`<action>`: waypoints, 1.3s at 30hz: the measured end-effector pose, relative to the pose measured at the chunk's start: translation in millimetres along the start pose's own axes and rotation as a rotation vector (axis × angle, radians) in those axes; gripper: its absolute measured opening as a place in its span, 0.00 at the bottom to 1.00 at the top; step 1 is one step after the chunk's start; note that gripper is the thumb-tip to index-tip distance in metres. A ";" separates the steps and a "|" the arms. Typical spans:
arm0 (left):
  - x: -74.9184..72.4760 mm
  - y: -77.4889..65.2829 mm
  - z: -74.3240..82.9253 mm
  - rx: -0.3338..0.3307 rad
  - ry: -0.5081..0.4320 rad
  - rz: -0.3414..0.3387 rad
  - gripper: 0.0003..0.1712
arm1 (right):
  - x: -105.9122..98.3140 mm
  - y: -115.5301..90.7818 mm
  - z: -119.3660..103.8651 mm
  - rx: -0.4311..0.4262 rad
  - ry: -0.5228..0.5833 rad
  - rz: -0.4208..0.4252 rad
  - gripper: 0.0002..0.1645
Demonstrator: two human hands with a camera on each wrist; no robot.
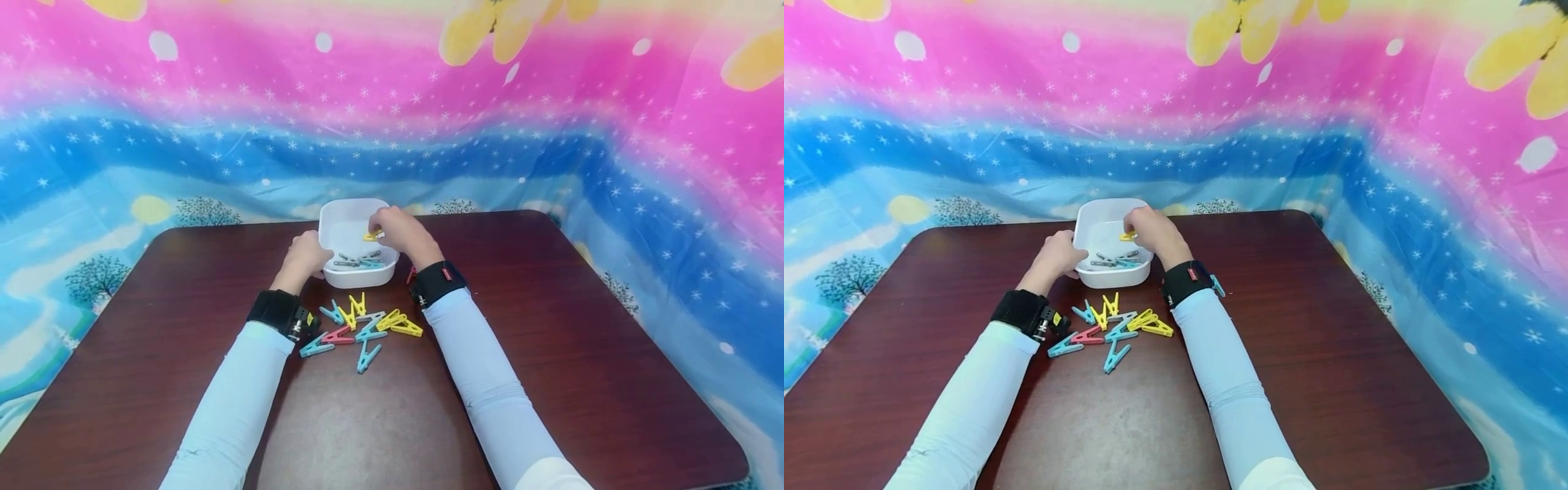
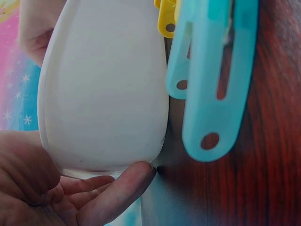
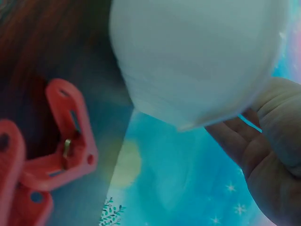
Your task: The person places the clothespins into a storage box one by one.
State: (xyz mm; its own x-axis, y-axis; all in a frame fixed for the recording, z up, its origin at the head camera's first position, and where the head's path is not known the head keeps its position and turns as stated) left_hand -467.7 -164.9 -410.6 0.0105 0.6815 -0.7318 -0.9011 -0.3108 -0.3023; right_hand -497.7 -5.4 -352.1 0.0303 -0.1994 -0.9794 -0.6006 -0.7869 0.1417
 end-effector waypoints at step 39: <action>-0.7 -1.5 0.8 0.015 -0.001 0.001 0.28 | -30.2 -38.9 19.5 0.163 0.170 -0.028 0.21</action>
State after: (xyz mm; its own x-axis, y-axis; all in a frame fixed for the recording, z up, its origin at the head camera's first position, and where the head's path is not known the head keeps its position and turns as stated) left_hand -466.7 -164.4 -409.1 0.0094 0.6819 -0.7314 -0.9074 -0.3015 -0.2927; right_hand -490.8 42.7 -330.8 0.1741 -0.2854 -0.9425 -0.7181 -0.6917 0.0768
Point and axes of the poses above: each hand's wrist, its own y-axis towards the middle knuckle, its own x-axis out of the palm, z = x × y, the point moved 10 cm from there along y, towards the middle knuckle, and after that the axes turned 15 degrees about -x, right-handed, at the moved point
